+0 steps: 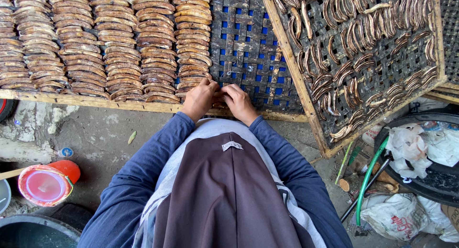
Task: The person picks up dried banana slices from bamboo drying trays and places them one at a time into neat rows on the trays, occasionally turning or repositioning pieces to fill gaps in the arrangement.
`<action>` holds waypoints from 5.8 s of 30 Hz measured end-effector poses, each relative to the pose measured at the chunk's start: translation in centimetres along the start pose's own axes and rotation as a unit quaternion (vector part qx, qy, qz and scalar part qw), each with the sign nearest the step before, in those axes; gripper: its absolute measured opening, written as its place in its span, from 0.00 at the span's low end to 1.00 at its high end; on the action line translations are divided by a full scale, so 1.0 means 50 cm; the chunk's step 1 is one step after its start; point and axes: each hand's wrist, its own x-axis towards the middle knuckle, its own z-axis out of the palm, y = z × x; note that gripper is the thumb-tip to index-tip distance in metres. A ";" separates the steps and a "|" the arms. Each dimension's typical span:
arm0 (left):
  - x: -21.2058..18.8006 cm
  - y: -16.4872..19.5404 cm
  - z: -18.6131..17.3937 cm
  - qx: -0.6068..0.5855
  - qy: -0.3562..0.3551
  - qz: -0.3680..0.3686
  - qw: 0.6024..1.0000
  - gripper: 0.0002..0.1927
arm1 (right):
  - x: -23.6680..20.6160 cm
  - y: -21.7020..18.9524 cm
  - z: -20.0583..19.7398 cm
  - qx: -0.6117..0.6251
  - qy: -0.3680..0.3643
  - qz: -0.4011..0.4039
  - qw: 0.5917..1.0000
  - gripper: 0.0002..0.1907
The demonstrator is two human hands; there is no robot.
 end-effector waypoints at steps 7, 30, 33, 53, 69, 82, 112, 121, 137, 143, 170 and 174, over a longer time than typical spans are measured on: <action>-0.001 -0.022 0.015 0.030 0.000 0.002 1.000 0.10 | -0.008 0.024 -0.003 -0.120 0.026 -0.053 0.991 0.08; 0.031 -0.042 0.010 -0.632 0.028 -0.134 0.763 0.09 | 0.011 0.019 -0.027 0.316 0.006 0.181 0.931 0.06; 0.021 -0.046 0.023 -0.423 0.035 -0.098 0.900 0.10 | 0.014 0.052 -0.030 0.244 0.016 0.204 0.948 0.07; -0.028 -0.003 0.018 -0.021 0.117 0.083 0.989 0.07 | -0.103 0.031 -0.178 -0.022 0.134 0.084 0.987 0.08; -0.054 0.033 -0.002 -0.003 0.101 0.019 0.995 0.07 | -0.397 0.438 -0.574 -0.226 0.238 0.283 0.901 0.33; -0.056 0.049 0.015 0.003 0.086 0.004 0.996 0.08 | -0.363 0.436 -0.535 -0.545 0.100 0.150 0.818 0.25; -0.010 0.083 0.002 -0.296 0.024 -0.063 0.953 0.15 | -0.277 0.253 -0.665 0.443 0.225 0.133 0.858 0.10; 0.109 0.024 0.004 -0.492 -0.080 -0.099 0.861 0.15 | 0.074 0.038 -0.194 0.460 -0.229 0.174 0.840 0.16; 0.048 -0.032 0.016 0.009 0.119 0.041 0.992 0.09 | 0.087 0.086 -0.072 -0.078 -0.089 0.015 0.993 0.11; 0.043 -0.046 0.015 -0.013 0.096 0.085 0.992 0.09 | 0.063 0.086 -0.090 -0.058 -0.057 0.033 0.996 0.12; 0.086 -0.049 0.010 -0.113 0.092 -0.014 0.989 0.07 | 0.130 0.101 -0.111 0.086 -0.123 0.136 0.979 0.05; 0.078 -0.042 0.004 -0.101 0.082 0.006 0.991 0.06 | 0.105 0.094 -0.116 -0.015 -0.075 0.096 0.992 0.05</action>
